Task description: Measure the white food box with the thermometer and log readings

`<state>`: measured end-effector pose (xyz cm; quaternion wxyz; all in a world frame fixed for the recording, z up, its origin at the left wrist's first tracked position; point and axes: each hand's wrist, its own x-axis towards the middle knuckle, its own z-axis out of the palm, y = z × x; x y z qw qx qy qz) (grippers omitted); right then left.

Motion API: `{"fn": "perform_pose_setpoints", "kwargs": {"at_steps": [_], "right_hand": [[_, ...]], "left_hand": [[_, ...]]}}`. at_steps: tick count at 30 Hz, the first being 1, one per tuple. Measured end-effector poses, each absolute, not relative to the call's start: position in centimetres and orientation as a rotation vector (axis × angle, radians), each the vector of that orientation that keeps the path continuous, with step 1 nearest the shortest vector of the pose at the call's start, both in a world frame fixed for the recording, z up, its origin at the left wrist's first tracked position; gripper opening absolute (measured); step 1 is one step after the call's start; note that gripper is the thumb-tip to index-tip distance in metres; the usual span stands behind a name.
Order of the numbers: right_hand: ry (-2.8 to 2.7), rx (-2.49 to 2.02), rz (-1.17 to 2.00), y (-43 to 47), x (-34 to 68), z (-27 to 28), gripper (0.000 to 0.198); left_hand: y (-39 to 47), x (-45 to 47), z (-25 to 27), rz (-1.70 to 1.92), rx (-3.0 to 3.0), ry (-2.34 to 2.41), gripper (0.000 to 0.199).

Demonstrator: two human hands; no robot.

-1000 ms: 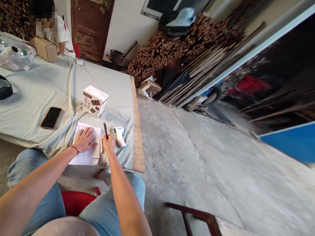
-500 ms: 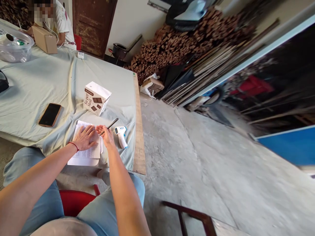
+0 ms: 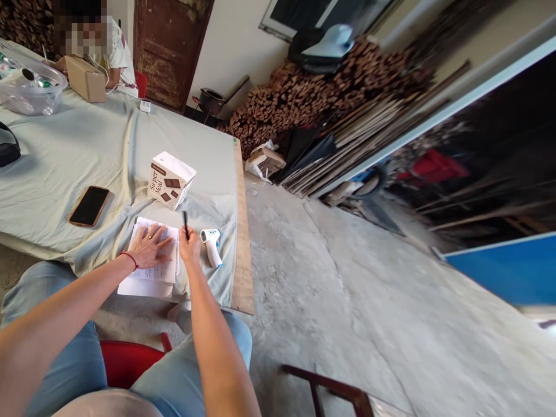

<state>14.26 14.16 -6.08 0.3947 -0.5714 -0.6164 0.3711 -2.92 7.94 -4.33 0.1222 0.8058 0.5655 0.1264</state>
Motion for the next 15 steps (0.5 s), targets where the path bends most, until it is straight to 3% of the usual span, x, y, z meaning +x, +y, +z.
{"fn": "perform_pose_setpoints", "kwargs": {"at_steps": [5,9,11,15], "right_hand": [[-1.739,-1.497,0.872,12.6,15.4,-5.8,0.026],[-1.808,-1.464,0.837,12.9,15.2,-5.8,0.024],[-1.784,-1.451,0.812,14.5,14.6,-5.6,0.037],[-1.436,-1.452,0.852,19.9,12.1,-4.6,0.086]], "left_hand": [[6.1,-4.7,-3.6,0.448,2.366,1.68,0.029],[4.8,-6.8,-3.6,0.504,2.325,1.811,0.027],[4.5,-7.2,-3.9,0.533,2.321,1.833,0.033],[4.3,-6.9,-4.5,0.581,2.335,1.842,0.036]]}}
